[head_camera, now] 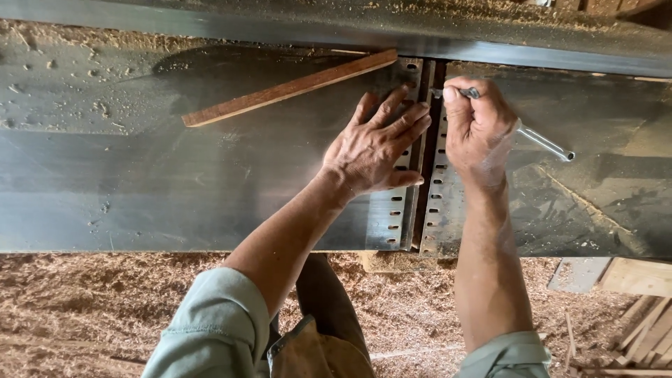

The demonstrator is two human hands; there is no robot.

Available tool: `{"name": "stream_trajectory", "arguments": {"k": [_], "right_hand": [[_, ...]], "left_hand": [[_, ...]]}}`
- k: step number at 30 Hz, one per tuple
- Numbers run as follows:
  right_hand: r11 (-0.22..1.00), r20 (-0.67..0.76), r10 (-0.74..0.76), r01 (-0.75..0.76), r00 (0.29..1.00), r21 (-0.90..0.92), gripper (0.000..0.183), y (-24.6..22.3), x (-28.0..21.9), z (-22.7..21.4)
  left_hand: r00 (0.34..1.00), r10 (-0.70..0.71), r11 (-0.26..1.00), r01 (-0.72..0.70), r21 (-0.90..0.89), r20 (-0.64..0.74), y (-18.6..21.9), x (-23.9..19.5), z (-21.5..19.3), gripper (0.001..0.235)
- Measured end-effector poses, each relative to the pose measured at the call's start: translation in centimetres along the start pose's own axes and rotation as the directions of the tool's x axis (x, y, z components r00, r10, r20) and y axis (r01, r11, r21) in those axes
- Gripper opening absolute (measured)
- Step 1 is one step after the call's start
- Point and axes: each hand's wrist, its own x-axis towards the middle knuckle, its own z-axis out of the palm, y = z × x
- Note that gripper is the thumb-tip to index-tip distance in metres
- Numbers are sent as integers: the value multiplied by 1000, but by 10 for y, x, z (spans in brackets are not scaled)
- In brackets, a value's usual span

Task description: Adjusting and aligning the blades of a jointer machine using a wrench and a wooden gauge block.

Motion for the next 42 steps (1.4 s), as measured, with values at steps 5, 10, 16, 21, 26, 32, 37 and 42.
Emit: {"name": "stream_trajectory", "arguments": {"k": [5, 10, 16, 21, 26, 32, 37, 42], "right_hand": [[1000, 15, -4, 4, 1000, -4, 15, 7, -2, -4], [1000, 51, -11, 12, 999, -15, 16, 2, 4, -6], [999, 84, 15, -12, 996, -30, 11, -6, 10, -4], [999, 91, -14, 18, 996, -45, 12, -5, 11, -3], [1000, 80, 1, 1, 997, -30, 13, -9, 10, -5], [999, 66, -25, 27, 997, -28, 14, 8, 1, 2], [999, 48, -6, 8, 999, -39, 15, 4, 0, 0], [999, 73, -23, 26, 997, -45, 14, 17, -6, 2]], "left_hand": [[1000, 7, 1000, -7, 19, -17, 2, 1, -4, 93], [999, -17, 1000, 16, 17, 29, 3, 1, -6, 93], [999, -31, 999, 30, 36, 42, 2, 0, -5, 96], [998, -33, 999, 32, 28, 57, 3, 1, -7, 94], [997, -30, 999, 27, 39, 64, 3, 0, -8, 94], [997, -30, 999, 27, 29, 76, 2, 0, -7, 93], [997, -19, 1000, 17, 27, 76, 2, 0, -9, 93], [997, -16, 999, 13, 31, 81, 1, 0, -7, 94]]}}
